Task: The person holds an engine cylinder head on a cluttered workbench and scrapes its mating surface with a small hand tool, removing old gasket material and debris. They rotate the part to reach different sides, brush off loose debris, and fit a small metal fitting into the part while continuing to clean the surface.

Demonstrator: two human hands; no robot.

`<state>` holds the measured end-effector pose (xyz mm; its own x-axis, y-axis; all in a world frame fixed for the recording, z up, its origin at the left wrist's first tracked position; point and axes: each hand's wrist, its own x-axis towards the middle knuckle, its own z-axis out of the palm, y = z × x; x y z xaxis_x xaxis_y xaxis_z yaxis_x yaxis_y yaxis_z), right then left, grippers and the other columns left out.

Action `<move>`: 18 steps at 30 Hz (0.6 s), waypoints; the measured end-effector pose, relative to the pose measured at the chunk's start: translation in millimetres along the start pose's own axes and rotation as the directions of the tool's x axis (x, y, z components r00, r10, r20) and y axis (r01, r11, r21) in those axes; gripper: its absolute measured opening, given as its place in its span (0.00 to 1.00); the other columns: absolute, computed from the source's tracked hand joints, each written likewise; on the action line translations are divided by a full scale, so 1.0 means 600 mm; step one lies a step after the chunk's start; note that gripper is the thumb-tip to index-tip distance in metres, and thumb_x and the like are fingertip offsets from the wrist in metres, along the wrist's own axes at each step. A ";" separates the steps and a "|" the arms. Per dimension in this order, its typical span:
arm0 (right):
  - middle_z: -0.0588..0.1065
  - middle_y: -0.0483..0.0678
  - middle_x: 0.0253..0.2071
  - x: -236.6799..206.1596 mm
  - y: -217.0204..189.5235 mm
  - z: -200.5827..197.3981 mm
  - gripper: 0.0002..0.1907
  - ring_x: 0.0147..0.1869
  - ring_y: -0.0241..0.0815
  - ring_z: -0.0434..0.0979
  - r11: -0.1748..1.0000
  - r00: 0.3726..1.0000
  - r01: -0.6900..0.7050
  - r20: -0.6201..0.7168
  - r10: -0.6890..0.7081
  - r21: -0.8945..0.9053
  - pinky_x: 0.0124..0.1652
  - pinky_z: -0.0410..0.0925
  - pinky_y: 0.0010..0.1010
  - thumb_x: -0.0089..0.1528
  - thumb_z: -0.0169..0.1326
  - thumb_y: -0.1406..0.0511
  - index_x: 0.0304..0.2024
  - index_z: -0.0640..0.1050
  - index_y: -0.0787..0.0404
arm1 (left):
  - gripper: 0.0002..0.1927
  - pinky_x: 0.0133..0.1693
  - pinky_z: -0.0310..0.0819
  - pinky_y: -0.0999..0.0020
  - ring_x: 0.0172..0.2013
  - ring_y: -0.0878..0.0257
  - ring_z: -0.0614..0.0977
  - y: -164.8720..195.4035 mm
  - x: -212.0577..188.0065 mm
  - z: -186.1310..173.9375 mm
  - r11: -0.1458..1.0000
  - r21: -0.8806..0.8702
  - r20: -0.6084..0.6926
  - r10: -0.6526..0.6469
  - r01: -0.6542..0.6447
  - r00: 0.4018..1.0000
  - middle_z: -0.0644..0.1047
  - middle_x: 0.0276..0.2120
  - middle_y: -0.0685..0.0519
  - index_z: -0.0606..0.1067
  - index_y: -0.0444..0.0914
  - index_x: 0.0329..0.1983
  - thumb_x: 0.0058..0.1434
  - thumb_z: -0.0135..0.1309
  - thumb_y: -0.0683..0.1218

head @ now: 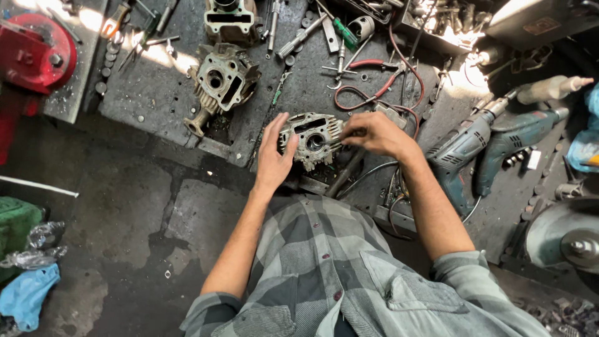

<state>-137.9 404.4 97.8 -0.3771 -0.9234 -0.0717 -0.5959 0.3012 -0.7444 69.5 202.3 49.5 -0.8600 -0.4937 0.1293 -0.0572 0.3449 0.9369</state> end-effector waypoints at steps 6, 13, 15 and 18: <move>0.82 0.47 0.39 -0.002 0.000 -0.002 0.09 0.42 0.41 0.83 0.999 0.999 0.039 0.034 -0.040 0.019 0.42 0.76 0.34 0.56 0.66 0.68 0.40 0.84 0.58 | 0.48 0.65 0.66 0.55 0.69 0.47 0.68 0.005 -0.024 -0.031 0.998 -0.041 0.035 -0.054 0.055 0.998 0.64 0.70 0.41 0.57 0.41 0.76 0.57 0.68 0.51; 0.82 0.46 0.41 -0.007 -0.003 0.007 0.09 0.44 0.41 0.82 0.999 1.000 -0.025 0.018 0.024 0.038 0.44 0.76 0.32 0.56 0.66 0.67 0.39 0.84 0.58 | 0.52 0.65 0.69 0.55 0.69 0.49 0.69 -0.006 -0.051 -0.027 0.984 -0.037 0.109 -0.167 0.172 0.980 0.65 0.72 0.40 0.54 0.44 0.79 0.57 0.71 0.50; 0.81 0.46 0.41 -0.009 -0.004 0.009 0.09 0.44 0.41 0.82 0.998 1.000 -0.030 -0.002 0.030 0.047 0.45 0.76 0.33 0.56 0.67 0.67 0.39 0.84 0.59 | 0.52 0.65 0.70 0.56 0.69 0.50 0.71 -0.015 -0.050 -0.025 0.980 -0.092 0.114 -0.167 0.178 0.979 0.66 0.72 0.40 0.54 0.44 0.79 0.57 0.71 0.49; 0.81 0.47 0.38 -0.013 -0.003 0.014 0.09 0.44 0.42 0.81 0.998 0.998 0.019 0.050 -0.022 0.052 0.47 0.74 0.34 0.55 0.68 0.66 0.38 0.84 0.60 | 0.52 0.64 0.71 0.57 0.67 0.52 0.73 -0.023 -0.052 -0.024 0.963 -0.146 0.125 -0.208 0.225 0.970 0.67 0.71 0.41 0.55 0.45 0.78 0.55 0.71 0.46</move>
<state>-127.8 409.1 94.3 -0.3277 -0.9406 -0.0886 -0.5658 0.2705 -0.7789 104.4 201.6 37.0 -0.8858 -0.4509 -0.1097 -0.1744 0.1045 0.9791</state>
